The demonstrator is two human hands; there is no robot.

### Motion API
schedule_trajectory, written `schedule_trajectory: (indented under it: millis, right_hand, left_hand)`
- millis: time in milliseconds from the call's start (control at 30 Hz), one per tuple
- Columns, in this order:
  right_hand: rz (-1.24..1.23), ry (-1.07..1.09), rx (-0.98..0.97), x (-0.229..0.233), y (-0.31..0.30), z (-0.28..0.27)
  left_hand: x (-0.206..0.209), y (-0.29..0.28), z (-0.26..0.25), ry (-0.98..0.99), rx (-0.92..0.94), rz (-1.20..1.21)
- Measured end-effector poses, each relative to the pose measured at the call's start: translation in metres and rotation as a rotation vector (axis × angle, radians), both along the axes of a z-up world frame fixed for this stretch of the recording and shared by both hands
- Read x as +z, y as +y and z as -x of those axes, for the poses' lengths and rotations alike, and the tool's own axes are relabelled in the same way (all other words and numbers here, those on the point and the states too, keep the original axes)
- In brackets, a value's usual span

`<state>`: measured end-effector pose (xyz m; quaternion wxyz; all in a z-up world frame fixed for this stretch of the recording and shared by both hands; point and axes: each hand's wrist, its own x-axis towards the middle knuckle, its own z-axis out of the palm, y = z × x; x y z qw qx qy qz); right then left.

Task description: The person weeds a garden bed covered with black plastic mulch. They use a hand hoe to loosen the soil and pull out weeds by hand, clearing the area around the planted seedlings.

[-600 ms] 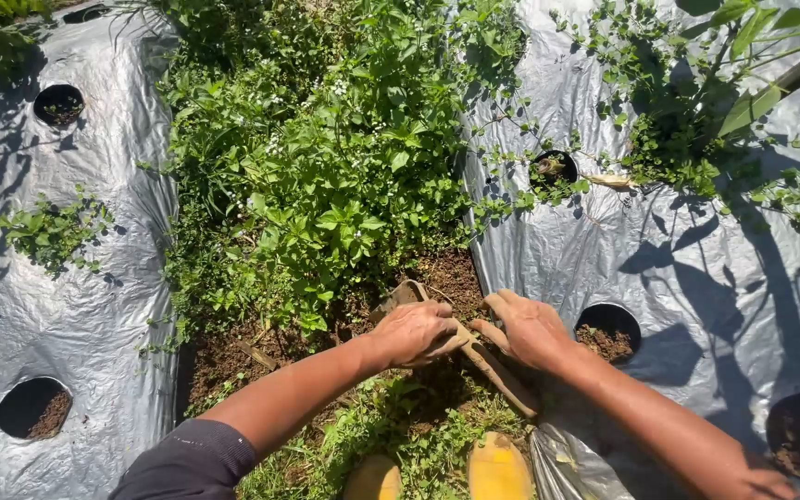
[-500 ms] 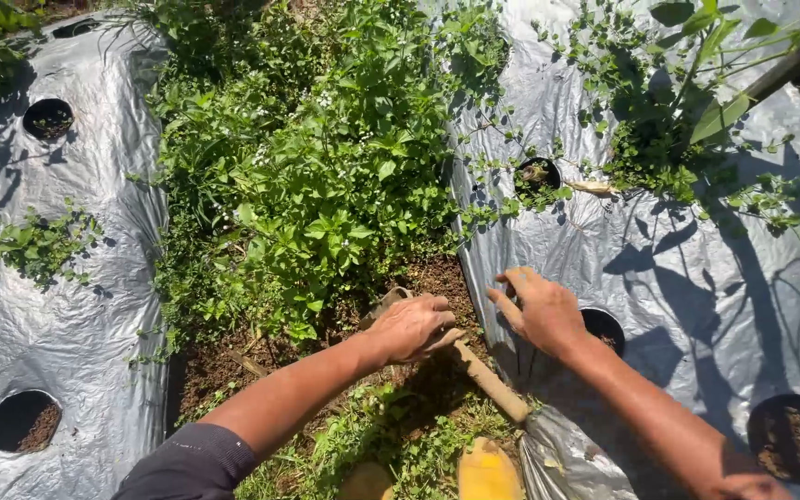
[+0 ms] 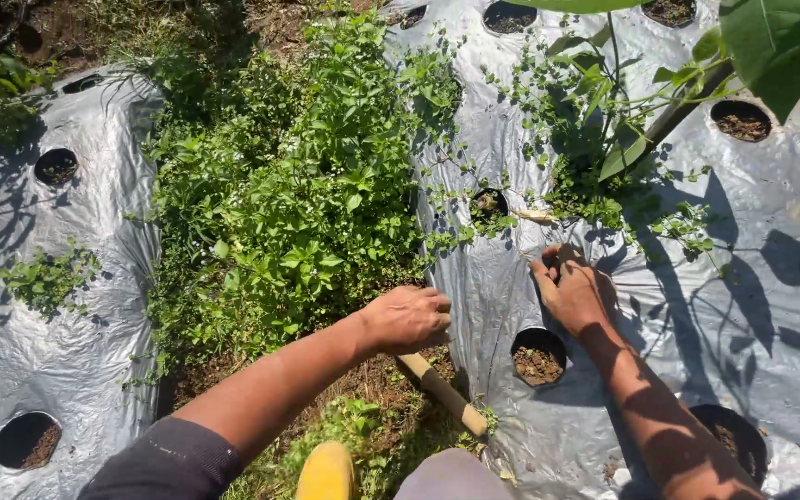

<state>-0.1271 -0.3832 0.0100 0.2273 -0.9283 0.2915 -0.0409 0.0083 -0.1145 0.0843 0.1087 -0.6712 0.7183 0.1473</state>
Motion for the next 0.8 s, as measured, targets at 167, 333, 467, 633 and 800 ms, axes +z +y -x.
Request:
schedule_trajectory:
  millis: [167, 333, 467, 633, 800]
  right_hand:
    - [-0.082, -0.024, -0.033, -0.047, -0.007, 0.002]
    - [-0.122, -0.106, -0.109, -0.039, -0.002, -0.005]
    - [-0.010, -0.033, -0.041, 0.003, 0.009, -0.011]
    - [0.195, -0.316, -0.015, -0.034, 0.004, -0.010]
    - [0.156, -0.065, 0.059, -0.122, -0.022, -0.006]
  left_hand:
    - [0.061, -0.038, -0.031, -0.337, -0.219, -0.151]
    - [0.025, -0.086, -0.064, -0.333, -0.202, -0.050]
    - [-0.027, -0.138, -0.077, -0.284, -0.026, 0.128]
    - [-0.032, -0.200, -0.055, -0.126, 0.255, 0.214]
    - [-0.040, -0.228, -0.032, 0.186, 0.489, 0.248]
